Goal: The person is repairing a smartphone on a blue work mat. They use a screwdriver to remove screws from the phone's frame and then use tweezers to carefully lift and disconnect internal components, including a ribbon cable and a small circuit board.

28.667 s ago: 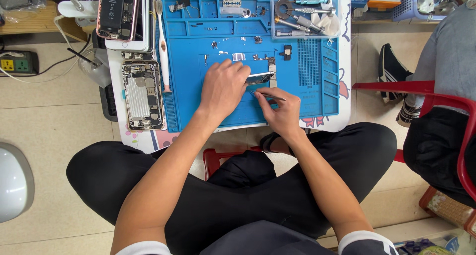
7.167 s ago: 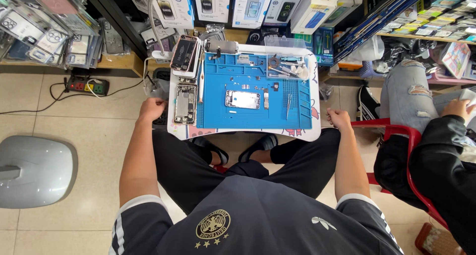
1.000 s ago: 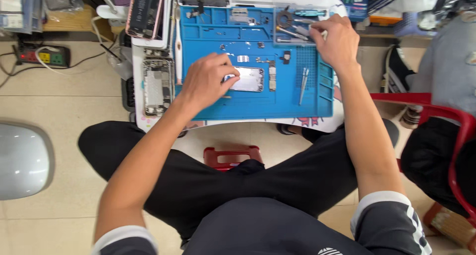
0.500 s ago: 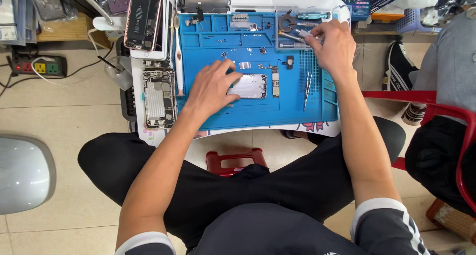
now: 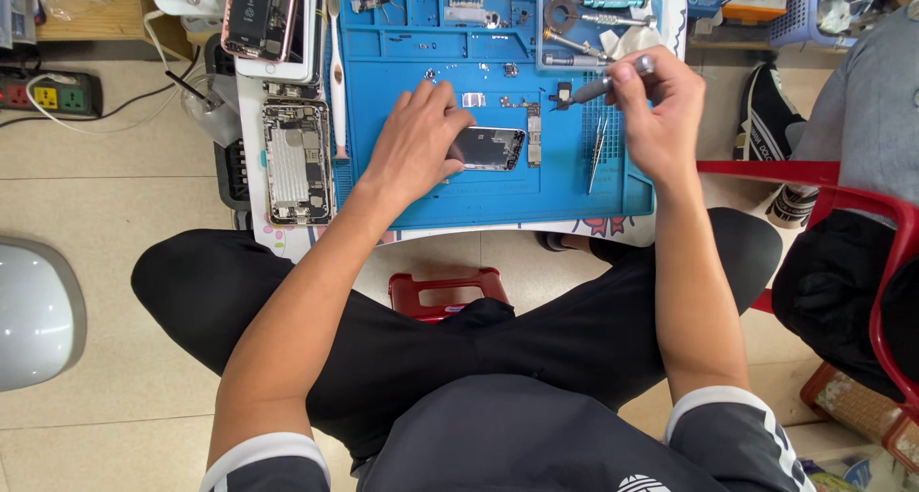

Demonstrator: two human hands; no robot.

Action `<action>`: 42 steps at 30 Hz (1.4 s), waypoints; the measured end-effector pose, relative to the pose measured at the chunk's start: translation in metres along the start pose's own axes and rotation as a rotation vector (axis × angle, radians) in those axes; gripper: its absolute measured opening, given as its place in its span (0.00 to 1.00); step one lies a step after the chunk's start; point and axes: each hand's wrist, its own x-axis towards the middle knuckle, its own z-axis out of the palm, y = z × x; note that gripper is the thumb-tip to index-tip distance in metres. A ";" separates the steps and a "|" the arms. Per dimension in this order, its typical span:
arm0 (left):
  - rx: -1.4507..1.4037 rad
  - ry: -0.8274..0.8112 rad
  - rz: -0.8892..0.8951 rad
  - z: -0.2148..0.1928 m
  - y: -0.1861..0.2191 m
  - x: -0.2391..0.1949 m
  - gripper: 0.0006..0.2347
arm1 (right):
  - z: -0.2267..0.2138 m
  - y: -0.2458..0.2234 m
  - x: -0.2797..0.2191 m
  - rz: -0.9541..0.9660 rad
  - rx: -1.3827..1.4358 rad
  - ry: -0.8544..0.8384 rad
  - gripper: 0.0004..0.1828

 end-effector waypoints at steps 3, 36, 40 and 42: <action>-0.264 -0.037 -0.053 -0.009 0.007 -0.002 0.18 | 0.009 -0.001 -0.003 -0.026 -0.072 -0.072 0.22; -0.287 0.024 -0.108 -0.021 0.003 0.011 0.11 | 0.087 -0.014 -0.006 -0.381 -0.470 -0.140 0.05; -0.281 0.032 -0.119 -0.014 0.003 0.011 0.11 | 0.088 -0.009 -0.008 -0.380 -0.479 -0.138 0.05; -0.277 0.040 -0.123 -0.012 0.002 0.009 0.11 | 0.091 -0.004 -0.009 -0.390 -0.490 -0.122 0.04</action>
